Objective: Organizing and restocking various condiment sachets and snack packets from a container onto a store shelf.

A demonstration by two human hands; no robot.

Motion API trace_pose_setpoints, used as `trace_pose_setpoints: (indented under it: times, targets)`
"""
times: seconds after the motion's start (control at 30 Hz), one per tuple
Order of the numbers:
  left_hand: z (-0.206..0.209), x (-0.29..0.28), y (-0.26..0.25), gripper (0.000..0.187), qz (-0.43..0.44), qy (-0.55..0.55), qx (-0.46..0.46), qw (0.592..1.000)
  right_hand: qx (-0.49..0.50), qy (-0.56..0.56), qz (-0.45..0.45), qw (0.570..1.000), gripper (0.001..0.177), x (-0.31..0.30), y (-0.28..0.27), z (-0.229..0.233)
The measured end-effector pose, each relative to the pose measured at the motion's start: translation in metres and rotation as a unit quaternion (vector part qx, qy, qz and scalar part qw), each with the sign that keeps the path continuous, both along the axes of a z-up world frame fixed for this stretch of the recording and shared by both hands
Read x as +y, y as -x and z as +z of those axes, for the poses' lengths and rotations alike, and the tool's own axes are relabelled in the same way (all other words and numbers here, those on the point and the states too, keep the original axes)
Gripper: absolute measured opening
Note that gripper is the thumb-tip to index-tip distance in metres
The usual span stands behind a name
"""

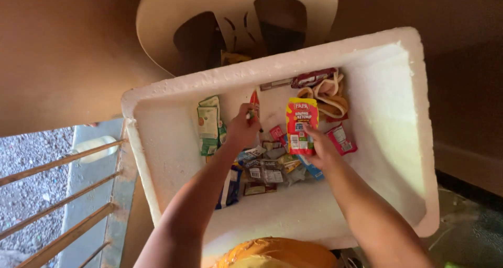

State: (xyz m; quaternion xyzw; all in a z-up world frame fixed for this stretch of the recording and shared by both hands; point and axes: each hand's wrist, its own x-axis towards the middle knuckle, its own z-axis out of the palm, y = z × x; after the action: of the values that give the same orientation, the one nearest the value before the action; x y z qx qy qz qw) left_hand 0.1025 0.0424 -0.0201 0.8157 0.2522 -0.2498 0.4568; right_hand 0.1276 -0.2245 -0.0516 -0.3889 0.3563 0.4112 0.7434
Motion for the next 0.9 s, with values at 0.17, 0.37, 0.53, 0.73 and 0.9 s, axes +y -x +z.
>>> trace_pose_setpoints:
  times: [0.17, 0.37, 0.53, 0.73, 0.9]
  targets:
    - [0.074, -0.017, 0.028, 0.062, 0.208, 0.503, -0.149, 0.826, -0.090, -0.180, -0.066, 0.977, 0.047, 0.033, 0.009, 0.067]
    - [0.146, -0.050, 0.041, 0.039, 0.286, 0.542, -0.167, 0.773, -0.172, -0.190, -0.125, 0.959, 0.048, 0.055, 0.021, 0.153]
    - [0.179, -0.057, 0.032, 0.055, 0.114, 0.271, -0.403, 0.866, -0.287, -0.095, -0.150, 0.941, 0.041, 0.043, 0.016, 0.182]
    - [0.199, -0.050, -0.009, 0.050, 0.030, 0.396, -0.198, 0.896, -0.371, 0.020, -0.145, 0.917, 0.038, 0.032, -0.004, 0.263]
    - [0.234, -0.066, -0.062, 0.050, 0.009, 0.421, -0.326, 0.847, -0.546, 0.048, -0.156, 0.822, 0.041, 0.033, -0.043, 0.326]
